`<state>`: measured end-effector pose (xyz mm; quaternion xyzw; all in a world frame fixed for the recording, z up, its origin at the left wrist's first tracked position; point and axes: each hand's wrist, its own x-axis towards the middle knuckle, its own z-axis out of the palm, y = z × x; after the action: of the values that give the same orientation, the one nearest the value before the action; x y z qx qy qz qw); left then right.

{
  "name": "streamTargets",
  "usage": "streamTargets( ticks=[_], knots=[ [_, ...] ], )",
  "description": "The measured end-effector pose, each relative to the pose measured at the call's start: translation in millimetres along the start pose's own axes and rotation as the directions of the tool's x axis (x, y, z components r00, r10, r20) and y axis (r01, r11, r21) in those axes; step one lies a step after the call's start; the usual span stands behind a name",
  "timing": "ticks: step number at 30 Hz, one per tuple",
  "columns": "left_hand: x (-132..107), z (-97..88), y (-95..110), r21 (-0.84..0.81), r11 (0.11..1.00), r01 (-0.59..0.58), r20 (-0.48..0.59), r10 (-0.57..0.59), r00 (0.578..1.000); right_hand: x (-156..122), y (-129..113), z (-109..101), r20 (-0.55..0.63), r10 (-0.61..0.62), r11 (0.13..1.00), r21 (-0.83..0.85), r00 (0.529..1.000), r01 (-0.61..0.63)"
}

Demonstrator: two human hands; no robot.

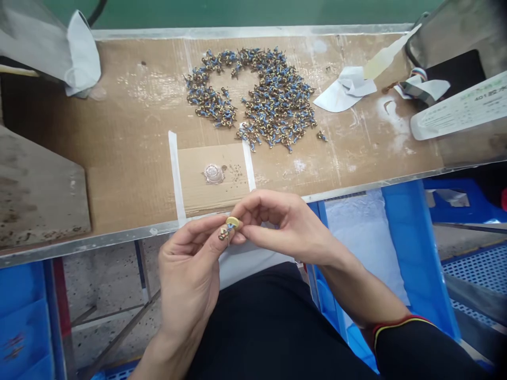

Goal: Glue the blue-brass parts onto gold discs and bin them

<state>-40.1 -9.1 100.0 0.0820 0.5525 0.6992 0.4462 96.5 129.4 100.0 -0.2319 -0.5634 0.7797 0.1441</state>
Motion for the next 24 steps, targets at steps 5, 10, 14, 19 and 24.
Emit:
streamTargets(
  ticks=[5,10,14,19,24],
  knots=[
    [0,2.4,1,-0.017,1.000,0.024,0.007,-0.024,1.000,-1,1,-2,-0.004,0.012,0.998,0.062,1.000,-0.012],
    [4,5.4,0,-0.034,0.998,0.061,0.007,-0.061,0.998,-1,1,-6,-0.016,0.001,0.995,0.104,1.000,0.001],
    [5,5.1,-2,-0.061,0.990,0.124,0.016,-0.123,0.992,-2,3,-9,-0.011,-0.021,0.991,0.134,1.000,0.022],
    [6,5.7,-3,-0.076,0.979,0.191,0.030,-0.189,0.981,-5,6,-12,-0.079,-0.152,0.988,-0.017,0.985,0.152],
    [3,9.9,-4,-0.029,0.985,0.172,0.014,-0.172,0.985,-11,10,-13,-0.123,-0.133,0.990,0.021,0.984,0.136]
  ],
)
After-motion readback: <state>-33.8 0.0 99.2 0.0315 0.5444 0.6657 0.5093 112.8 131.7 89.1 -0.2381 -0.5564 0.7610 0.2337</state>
